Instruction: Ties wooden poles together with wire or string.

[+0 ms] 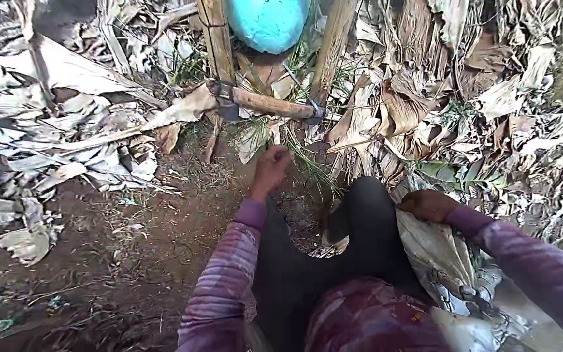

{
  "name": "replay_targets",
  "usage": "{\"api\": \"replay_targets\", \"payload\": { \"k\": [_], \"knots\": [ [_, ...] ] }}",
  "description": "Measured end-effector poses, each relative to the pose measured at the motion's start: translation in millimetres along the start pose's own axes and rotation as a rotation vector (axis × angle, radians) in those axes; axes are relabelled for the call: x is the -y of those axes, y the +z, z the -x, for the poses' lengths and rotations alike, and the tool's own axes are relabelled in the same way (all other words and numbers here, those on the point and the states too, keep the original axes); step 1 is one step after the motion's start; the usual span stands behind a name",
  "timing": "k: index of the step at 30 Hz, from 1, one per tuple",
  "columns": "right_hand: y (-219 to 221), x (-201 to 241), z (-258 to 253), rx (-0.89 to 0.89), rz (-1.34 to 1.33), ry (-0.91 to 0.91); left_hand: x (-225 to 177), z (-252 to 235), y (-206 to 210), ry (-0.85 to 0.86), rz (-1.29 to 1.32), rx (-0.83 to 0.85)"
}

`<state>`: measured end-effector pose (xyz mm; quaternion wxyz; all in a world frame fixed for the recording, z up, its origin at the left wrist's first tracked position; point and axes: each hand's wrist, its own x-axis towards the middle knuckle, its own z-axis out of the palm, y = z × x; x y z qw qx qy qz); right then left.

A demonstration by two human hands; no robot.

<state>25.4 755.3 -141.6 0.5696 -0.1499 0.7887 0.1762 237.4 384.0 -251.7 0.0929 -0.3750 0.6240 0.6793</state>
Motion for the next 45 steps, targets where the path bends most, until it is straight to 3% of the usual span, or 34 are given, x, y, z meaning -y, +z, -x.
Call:
{"api": "replay_targets", "payload": {
  "k": [6,9,12,14,18,21,24,26,30,33,36,39,41,43,45],
  "knots": [
    [-42.7,68.2,-126.2,-0.372,-0.442,-0.286,42.7,-60.1,3.7,0.147,-0.018,-0.083],
    [-51.7,107.5,-217.4,-0.404,-0.702,-0.242,37.6,-62.0,-4.4,0.221,-0.222,-0.030],
    [-51.4,136.1,-305.8,-0.420,-0.796,-0.179,29.6,-63.4,-11.2,0.290,-0.201,-0.158],
    [-41.5,147.2,-335.5,-0.387,-0.783,-0.150,33.0,-57.2,-8.9,0.260,-0.248,-0.210],
    [-39.7,162.0,-355.6,-0.167,-0.993,-0.159,50.2,-45.5,0.1,0.129,-0.340,-0.191],
    [-47.2,161.2,-361.6,-0.013,-1.174,-0.134,101.5,-48.1,8.1,-0.012,-0.366,-0.229],
    [-57.7,145.3,-373.5,-0.060,-1.210,-0.158,136.9,-70.9,17.4,-0.135,-0.256,-0.267],
    [-71.9,134.1,-361.0,-0.051,-1.179,-0.171,121.9,-83.5,49.7,-0.202,-0.190,-0.290],
    [-105.5,121.1,-345.0,0.036,-1.202,-0.211,52.1,-128.8,143.6,-0.388,0.010,-0.203],
    [-102.4,113.6,-339.2,0.014,-1.102,-0.265,28.9,-154.7,207.2,-0.515,0.292,-0.195],
    [-100.3,113.7,-329.5,0.031,-1.107,-0.288,28.7,-184.5,242.3,-0.460,0.426,-0.197],
    [-103.3,112.5,-328.0,0.145,-1.294,-0.249,36.6,-176.3,259.4,-0.325,0.157,0.026],
    [-107.7,109.2,-330.5,0.225,-1.377,-0.211,67.2,-161.9,263.6,-0.308,-0.130,0.164],
    [-126.1,106.8,-339.7,0.257,-1.390,-0.241,99.9,-145.6,226.4,-0.482,-0.457,0.225],
    [-139.9,105.0,-345.9,0.297,-1.396,-0.284,127.7,-113.6,159.4,-0.726,-0.716,0.153]
  ]
}}
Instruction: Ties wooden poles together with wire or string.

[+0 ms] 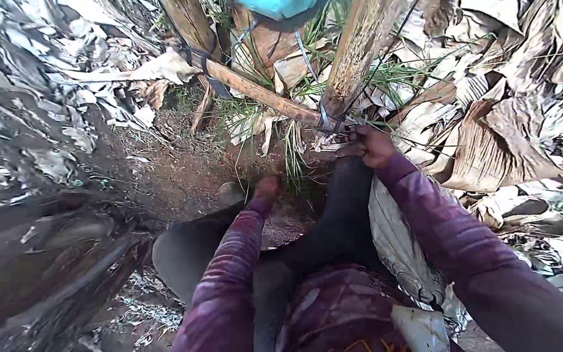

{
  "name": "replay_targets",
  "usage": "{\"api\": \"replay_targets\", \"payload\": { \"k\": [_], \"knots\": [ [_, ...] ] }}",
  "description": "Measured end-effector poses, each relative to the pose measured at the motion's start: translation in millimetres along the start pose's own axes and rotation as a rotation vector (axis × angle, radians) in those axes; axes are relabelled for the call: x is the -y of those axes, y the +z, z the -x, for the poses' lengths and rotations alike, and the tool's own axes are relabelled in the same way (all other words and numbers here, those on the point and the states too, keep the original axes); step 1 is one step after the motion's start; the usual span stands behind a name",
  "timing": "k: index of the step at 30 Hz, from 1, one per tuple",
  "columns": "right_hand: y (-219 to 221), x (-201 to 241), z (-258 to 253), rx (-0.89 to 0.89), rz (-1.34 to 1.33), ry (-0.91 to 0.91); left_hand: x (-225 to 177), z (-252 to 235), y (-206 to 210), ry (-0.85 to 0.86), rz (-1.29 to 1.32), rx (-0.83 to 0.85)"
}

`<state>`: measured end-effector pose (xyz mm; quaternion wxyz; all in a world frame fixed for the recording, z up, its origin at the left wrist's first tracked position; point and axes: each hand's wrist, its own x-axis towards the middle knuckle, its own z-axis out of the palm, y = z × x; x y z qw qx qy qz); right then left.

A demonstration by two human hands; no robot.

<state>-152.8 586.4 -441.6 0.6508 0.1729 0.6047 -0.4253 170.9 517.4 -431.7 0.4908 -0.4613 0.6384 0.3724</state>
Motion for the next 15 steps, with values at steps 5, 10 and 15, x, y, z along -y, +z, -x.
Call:
{"api": "replay_targets", "payload": {
  "k": [5,10,15],
  "knots": [
    [-1.7,-4.6,-4.3,0.037,0.055,-0.023,134.1,4.0,-112.2,-0.327,0.177,-0.485],
    [-9.2,-33.1,3.5,-0.021,0.102,-0.052,145.3,35.7,-210.7,-0.165,0.114,-0.766],
    [-13.4,-39.2,11.3,-0.100,0.646,-0.325,116.6,49.1,-192.1,0.070,-0.380,-0.199]
  ]
}}
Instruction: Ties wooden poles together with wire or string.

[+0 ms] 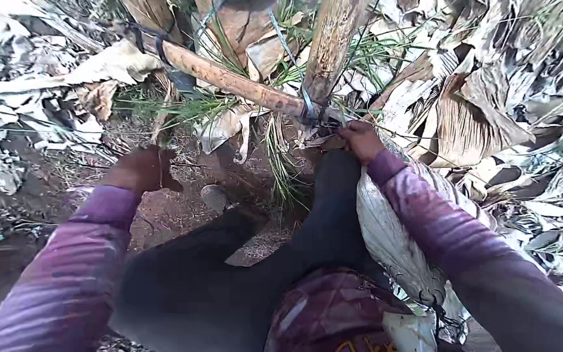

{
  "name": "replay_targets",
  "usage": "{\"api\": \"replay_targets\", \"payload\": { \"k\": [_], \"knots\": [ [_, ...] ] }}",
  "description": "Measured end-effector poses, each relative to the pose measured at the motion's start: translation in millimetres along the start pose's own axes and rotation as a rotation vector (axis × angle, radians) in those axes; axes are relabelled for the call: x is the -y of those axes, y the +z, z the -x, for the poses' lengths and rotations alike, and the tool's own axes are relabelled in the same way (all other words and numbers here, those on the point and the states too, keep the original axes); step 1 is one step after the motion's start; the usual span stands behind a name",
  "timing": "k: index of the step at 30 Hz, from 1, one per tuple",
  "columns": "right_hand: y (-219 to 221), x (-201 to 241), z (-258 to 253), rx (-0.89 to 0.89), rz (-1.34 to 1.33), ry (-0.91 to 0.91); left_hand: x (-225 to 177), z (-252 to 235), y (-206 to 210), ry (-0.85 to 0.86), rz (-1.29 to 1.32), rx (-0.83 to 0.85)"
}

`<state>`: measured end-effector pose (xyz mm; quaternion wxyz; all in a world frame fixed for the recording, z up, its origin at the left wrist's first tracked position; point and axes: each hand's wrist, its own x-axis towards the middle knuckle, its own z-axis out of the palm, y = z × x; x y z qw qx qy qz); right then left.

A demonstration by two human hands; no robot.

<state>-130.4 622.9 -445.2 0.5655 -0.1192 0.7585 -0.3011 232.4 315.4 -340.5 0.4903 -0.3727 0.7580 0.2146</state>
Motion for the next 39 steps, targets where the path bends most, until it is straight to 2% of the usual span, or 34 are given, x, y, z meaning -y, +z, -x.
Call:
{"api": "replay_targets", "payload": {
  "k": [2,4,6,8,10,12,16,19,23,26,29,36,39],
  "knots": [
    [6.3,3.6,0.1,-0.071,0.206,-0.112,-61.3,-1.4,-1.4,0.157,0.000,-0.051],
    [22.1,-2.1,10.9,-0.143,0.333,-0.190,-126.6,-0.6,12.2,0.364,0.236,-0.181],
    [36.3,0.7,14.4,-0.191,0.425,-0.227,-187.2,-23.1,36.1,0.491,0.547,-0.230],
    [48.7,3.7,19.9,-0.200,0.507,-0.206,-237.8,-56.7,67.7,0.477,0.885,-0.157],
    [59.9,5.1,27.2,-0.175,0.599,-0.200,-275.9,-82.1,89.6,0.359,1.290,-0.106],
    [69.1,3.1,29.8,-0.152,0.656,-0.195,-300.3,-99.9,92.2,0.284,1.470,-0.153],
    [82.6,-6.8,40.1,0.002,0.683,-0.151,-299.0,-112.7,85.3,0.267,1.172,-0.155],
    [74.6,-13.3,33.5,0.093,0.431,-0.235,-285.1,-116.4,80.9,0.243,1.189,-0.101],
    [59.2,-18.7,-6.8,0.015,-0.119,0.173,-280.3,-111.2,80.3,0.170,1.555,0.018],
    [52.9,-21.6,-43.0,0.064,-0.379,0.375,-282.7,-109.2,80.3,0.115,1.647,0.057],
    [56.5,-19.7,-53.5,0.077,-0.491,0.330,-279.4,-109.2,88.1,0.133,1.649,0.050],
    [55.6,-21.8,-54.5,0.140,-0.475,0.288,-260.1,-114.3,96.8,0.223,1.760,-0.004],
    [55.2,-16.9,-55.7,0.123,-0.548,0.274,-257.3,-120.9,99.7,0.236,1.645,-0.074]
  ]
}}
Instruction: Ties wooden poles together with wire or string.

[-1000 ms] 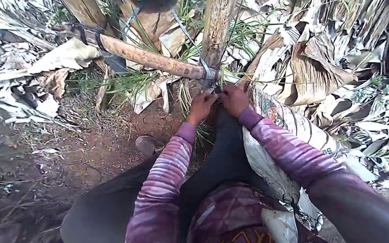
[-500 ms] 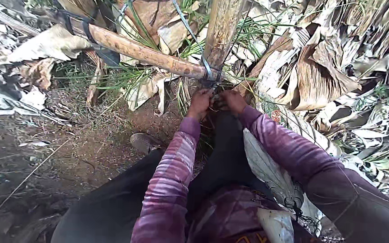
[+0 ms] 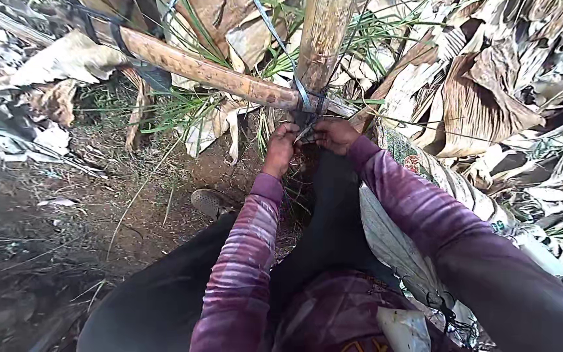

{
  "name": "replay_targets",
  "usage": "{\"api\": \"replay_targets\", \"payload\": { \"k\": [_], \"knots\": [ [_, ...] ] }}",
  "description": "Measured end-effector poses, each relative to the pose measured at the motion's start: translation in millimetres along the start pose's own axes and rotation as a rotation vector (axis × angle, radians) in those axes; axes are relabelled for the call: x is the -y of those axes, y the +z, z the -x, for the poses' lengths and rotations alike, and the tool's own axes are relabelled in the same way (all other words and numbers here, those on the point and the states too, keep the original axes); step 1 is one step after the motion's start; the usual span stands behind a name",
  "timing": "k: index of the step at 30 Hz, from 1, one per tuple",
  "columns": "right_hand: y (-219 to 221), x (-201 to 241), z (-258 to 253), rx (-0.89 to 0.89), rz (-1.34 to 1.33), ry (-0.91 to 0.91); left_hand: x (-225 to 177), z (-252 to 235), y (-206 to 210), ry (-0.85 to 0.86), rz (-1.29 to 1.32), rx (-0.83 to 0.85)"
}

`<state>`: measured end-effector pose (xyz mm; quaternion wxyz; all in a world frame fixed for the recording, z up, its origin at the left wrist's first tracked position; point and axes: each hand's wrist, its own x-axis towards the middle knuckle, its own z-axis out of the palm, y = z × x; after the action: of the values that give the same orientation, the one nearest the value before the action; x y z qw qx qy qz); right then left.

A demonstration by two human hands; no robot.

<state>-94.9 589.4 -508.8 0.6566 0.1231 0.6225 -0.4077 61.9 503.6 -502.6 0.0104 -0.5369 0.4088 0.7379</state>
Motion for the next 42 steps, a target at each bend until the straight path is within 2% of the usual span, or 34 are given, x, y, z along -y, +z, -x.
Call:
{"api": "replay_targets", "payload": {
  "k": [4,7,12,14,17,20,23,25,27,28,31,34,36,39,42],
  "knots": [
    [8.6,3.6,5.1,0.017,-0.132,-0.020,5.9,-6.0,7.6,0.123,-0.376,-0.083],
    [13.7,12.2,7.9,-0.006,-0.082,-0.054,10.9,1.2,15.1,0.249,-0.391,-0.079],
    [18.5,9.0,5.3,-0.060,0.078,-0.164,14.7,8.4,29.0,0.210,-0.483,-0.110],
    [17.1,7.2,2.7,-0.051,0.083,-0.220,15.9,5.3,35.3,0.135,-0.363,-0.145],
    [13.8,-1.0,1.0,-0.102,0.129,-0.267,19.0,7.4,40.1,-0.018,0.119,-0.134],
    [10.0,-4.2,-1.2,-0.093,0.264,-0.077,12.8,10.7,37.8,-0.198,0.430,-0.148],
    [5.8,-6.0,-9.4,0.052,0.185,0.069,9.6,5.2,35.6,-0.318,0.585,-0.139],
    [10.1,-5.6,-17.2,0.028,0.108,0.080,8.2,0.8,32.6,-0.370,0.602,-0.126],
    [20.7,-4.6,-19.2,-0.079,0.155,0.053,5.5,-1.7,29.4,-0.368,0.489,-0.182],
    [25.7,-3.9,-19.0,-0.141,0.239,0.023,3.5,-1.1,28.3,-0.311,0.345,-0.223],
    [32.9,-2.1,-15.2,-0.254,0.496,-0.081,-0.7,9.8,15.8,-0.059,-0.302,-0.177],
    [38.7,1.4,-11.9,-0.299,0.613,-0.092,-18.2,21.3,20.7,0.023,-0.871,-0.101],
    [41.2,3.3,-7.0,-0.301,0.645,-0.092,-13.2,21.5,26.8,0.054,-1.056,-0.113],
    [36.3,5.6,-9.8,-0.287,0.630,-0.151,-8.8,11.6,26.2,0.034,-0.924,-0.119],
    [22.2,0.3,-15.5,-0.228,0.618,-0.156,-6.2,10.9,19.3,-0.120,-0.489,-0.125]
  ]
}}
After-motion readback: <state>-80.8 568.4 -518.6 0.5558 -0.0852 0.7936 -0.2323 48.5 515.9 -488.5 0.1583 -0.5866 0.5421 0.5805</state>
